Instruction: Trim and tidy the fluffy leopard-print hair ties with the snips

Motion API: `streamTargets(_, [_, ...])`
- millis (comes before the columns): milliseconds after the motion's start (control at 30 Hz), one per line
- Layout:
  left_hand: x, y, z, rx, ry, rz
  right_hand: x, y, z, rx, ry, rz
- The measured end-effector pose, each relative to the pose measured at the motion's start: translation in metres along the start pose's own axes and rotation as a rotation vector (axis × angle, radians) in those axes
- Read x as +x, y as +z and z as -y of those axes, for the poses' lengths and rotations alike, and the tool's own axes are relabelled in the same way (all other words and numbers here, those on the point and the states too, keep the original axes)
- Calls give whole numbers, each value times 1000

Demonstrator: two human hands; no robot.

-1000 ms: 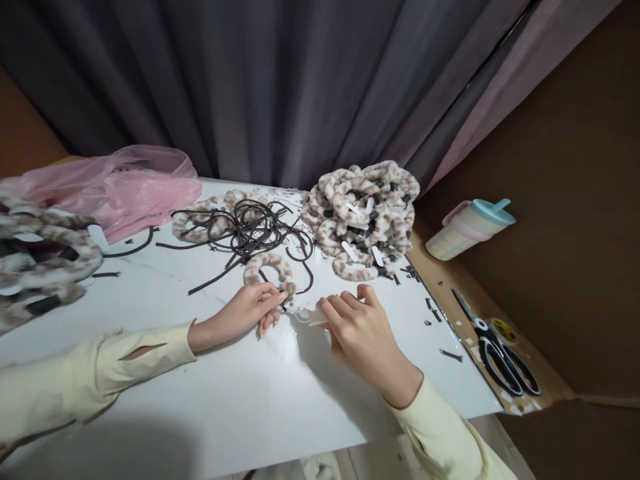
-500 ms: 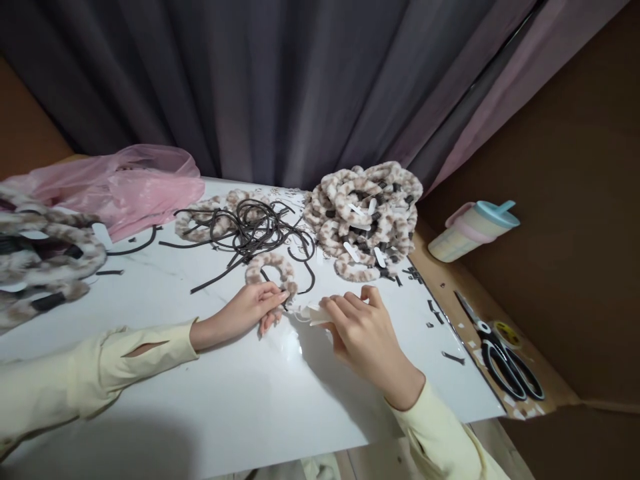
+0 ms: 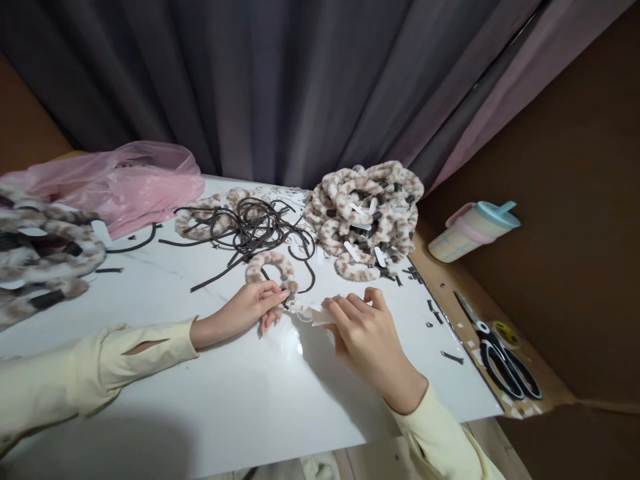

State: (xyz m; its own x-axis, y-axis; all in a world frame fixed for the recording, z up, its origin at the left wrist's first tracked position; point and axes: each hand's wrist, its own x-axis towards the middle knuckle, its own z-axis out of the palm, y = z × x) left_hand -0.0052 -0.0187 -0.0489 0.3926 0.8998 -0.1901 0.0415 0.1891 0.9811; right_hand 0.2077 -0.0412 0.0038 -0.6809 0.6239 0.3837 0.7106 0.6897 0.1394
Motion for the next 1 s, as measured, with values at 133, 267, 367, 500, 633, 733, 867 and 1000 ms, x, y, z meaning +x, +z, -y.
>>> streamTargets(133, [-1,0,0,-7,-7,8,-1,-1,0,-28,4,-21])
streamTargets(267, [-1,-1,1,-10,-2,15,1,-2,5,-88,-37,-47])
streamTargets(367, [0,-1,3,-17,3,18,1,-3,8,-139,-71,-43])
streamTargets(500, [0,-1,3,-9,6,16,0,-7,8,-188,-110,-26])
streamTargets(633, [-1,-1,0,-2,3,14,-2,-10,9,-235,-106,-60])
streamTargets(733, [-1,-1,-2,-3,-1,15,-2,-8,12,-255,-129,-80])
streamTargets(867, [-1,-1,-2,-9,-10,15,0,-7,14,-267,-164,-52])
streamTargets(1000, [-1,-2,1,-17,7,24,-7,-12,1,-223,-86,-50])
